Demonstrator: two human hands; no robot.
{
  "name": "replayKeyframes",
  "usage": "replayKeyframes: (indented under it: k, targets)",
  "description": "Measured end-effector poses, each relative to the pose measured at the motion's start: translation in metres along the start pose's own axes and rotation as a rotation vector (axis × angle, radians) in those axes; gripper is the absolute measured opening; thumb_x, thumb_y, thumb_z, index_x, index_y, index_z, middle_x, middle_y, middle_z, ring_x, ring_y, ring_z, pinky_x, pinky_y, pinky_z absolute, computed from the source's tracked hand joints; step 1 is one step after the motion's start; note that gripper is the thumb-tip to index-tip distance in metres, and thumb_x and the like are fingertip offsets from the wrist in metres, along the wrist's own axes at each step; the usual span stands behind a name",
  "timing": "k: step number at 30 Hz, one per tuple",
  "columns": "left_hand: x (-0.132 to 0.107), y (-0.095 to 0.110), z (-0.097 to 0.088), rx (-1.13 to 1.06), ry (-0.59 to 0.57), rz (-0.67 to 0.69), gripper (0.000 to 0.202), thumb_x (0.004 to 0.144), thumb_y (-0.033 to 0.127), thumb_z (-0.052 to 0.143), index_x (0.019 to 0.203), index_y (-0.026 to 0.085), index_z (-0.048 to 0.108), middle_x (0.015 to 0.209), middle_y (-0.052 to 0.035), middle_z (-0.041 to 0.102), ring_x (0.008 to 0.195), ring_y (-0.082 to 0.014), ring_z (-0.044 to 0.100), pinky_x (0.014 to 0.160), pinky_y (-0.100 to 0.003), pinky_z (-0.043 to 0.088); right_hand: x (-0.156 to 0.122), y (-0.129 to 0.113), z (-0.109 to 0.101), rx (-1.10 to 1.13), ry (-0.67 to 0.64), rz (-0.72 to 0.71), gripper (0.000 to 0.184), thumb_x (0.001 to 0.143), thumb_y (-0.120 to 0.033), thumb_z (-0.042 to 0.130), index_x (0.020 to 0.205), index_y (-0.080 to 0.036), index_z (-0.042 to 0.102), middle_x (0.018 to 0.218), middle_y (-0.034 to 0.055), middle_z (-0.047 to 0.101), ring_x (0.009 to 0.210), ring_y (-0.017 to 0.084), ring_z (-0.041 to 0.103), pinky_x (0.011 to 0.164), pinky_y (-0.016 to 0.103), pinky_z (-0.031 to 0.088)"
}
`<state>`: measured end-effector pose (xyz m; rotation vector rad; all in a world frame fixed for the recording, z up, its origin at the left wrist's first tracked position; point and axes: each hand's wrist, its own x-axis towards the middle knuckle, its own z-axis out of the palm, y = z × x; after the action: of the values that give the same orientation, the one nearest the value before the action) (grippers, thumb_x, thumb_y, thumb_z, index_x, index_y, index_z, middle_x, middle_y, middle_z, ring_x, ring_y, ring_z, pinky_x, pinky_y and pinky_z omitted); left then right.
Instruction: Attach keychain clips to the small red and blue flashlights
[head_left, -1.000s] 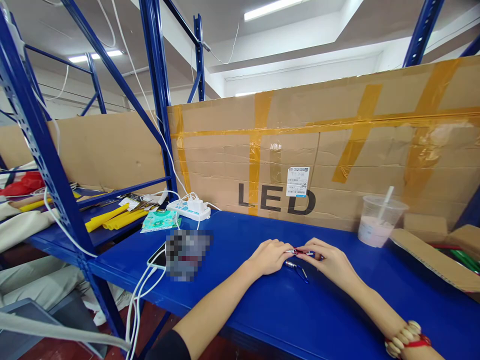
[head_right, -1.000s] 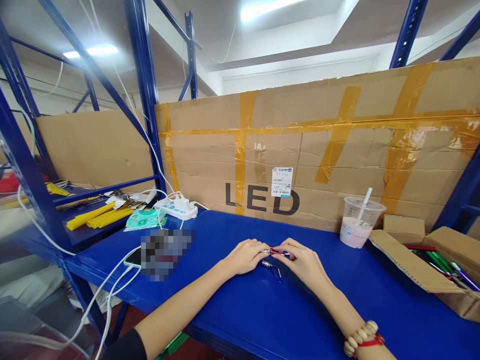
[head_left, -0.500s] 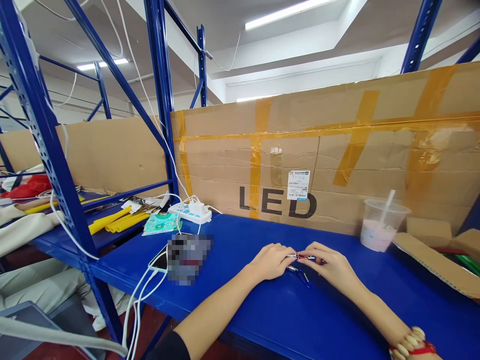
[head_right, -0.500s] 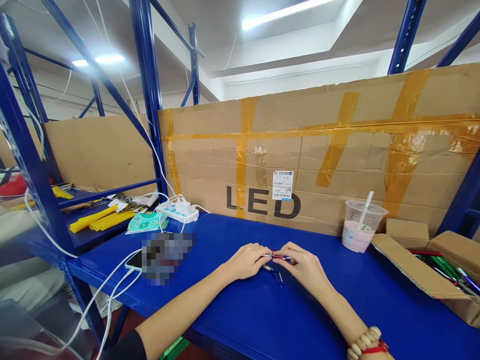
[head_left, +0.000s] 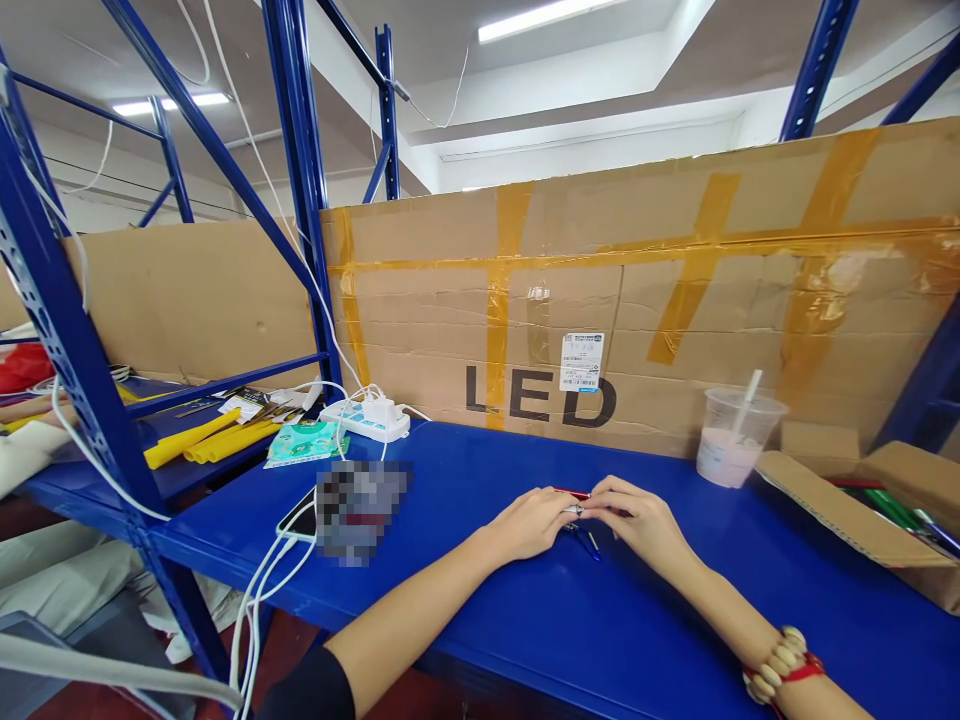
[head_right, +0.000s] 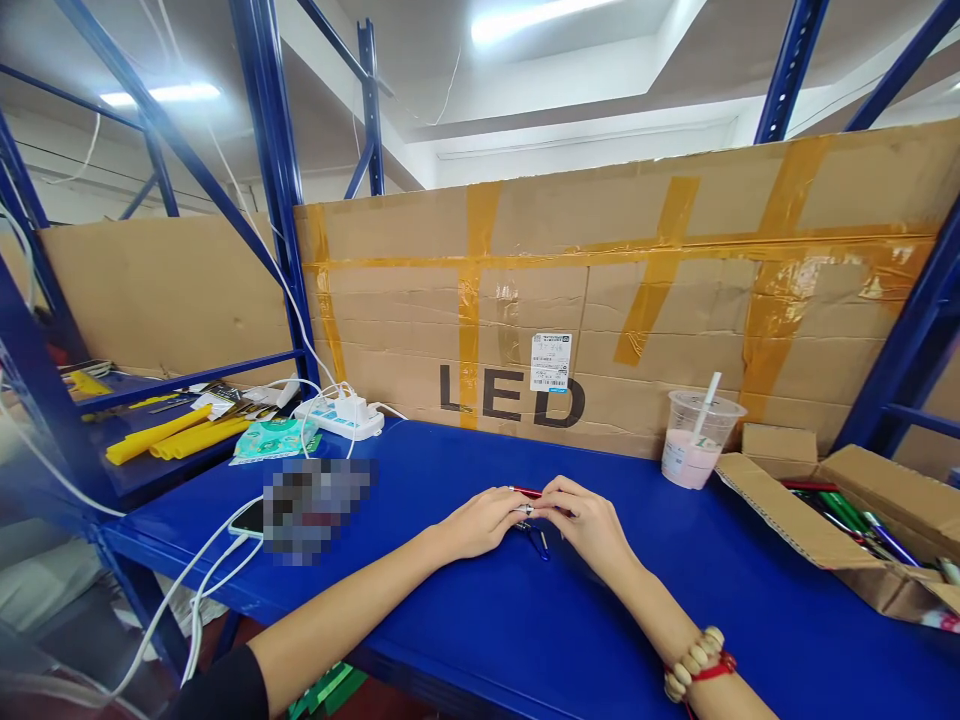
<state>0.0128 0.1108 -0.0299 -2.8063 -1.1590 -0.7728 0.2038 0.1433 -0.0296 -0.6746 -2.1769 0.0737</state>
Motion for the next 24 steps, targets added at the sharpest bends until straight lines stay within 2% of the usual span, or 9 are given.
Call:
replayKeyframes:
  k: [5, 9, 14, 21, 24]
  targets:
    - [0.0, 0.0, 0.003, 0.016, 0.013, 0.065, 0.02, 0.093, 0.022, 0.037, 0.104, 0.017, 0.052, 0.11, -0.0025, 0.059, 0.102, -0.0148, 0.054, 0.093, -0.027, 0.037, -0.003, 0.007, 0.0, 0.04, -0.099, 0.177, 0.034, 0.077, -0.05, 0.056, 0.067, -0.019, 0.067, 0.075, 0.0014, 0.058, 0.049, 0.005, 0.049, 0.046, 0.016, 0.038]
    - [0.0, -0.002, 0.005, 0.068, 0.006, 0.098, 0.017, 0.092, 0.021, 0.038, 0.094, 0.016, 0.054, 0.1, -0.0027, 0.062, 0.095, -0.0153, 0.057, 0.086, -0.026, 0.04, -0.002, 0.003, -0.004, -0.005, -0.206, 0.213, 0.036, 0.08, -0.048, 0.052, 0.065, -0.018, 0.064, 0.073, 0.0007, 0.058, 0.052, 0.005, 0.05, 0.047, 0.015, 0.037]
    - [0.0, -0.004, 0.006, 0.094, 0.038, 0.131, 0.015, 0.091, 0.019, 0.04, 0.096, 0.015, 0.053, 0.101, -0.0021, 0.062, 0.096, -0.0151, 0.056, 0.087, -0.026, 0.039, 0.001, -0.007, -0.009, -0.019, -0.326, 0.274, 0.032, 0.083, -0.043, 0.05, 0.07, -0.017, 0.064, 0.08, -0.0005, 0.058, 0.051, 0.003, 0.05, 0.051, 0.014, 0.038]
    - [0.0, -0.002, 0.006, 0.229, -0.06, 0.156, 0.015, 0.089, 0.02, 0.042, 0.092, 0.014, 0.055, 0.088, -0.0045, 0.061, 0.086, -0.0164, 0.056, 0.079, -0.027, 0.04, 0.001, -0.007, -0.01, -0.005, -0.435, 0.246, 0.02, 0.08, -0.033, 0.055, 0.069, -0.018, 0.063, 0.081, -0.0036, 0.058, 0.048, 0.001, 0.048, 0.053, 0.014, 0.038]
    - [0.0, -0.002, 0.007, 0.227, -0.051, 0.155, 0.015, 0.09, 0.02, 0.041, 0.094, 0.014, 0.055, 0.09, -0.0044, 0.062, 0.088, -0.0158, 0.056, 0.08, -0.027, 0.04, 0.0, -0.001, -0.008, 0.003, -0.43, 0.244, 0.022, 0.081, -0.034, 0.054, 0.069, -0.018, 0.063, 0.082, -0.0027, 0.058, 0.047, 0.001, 0.047, 0.052, 0.014, 0.037]
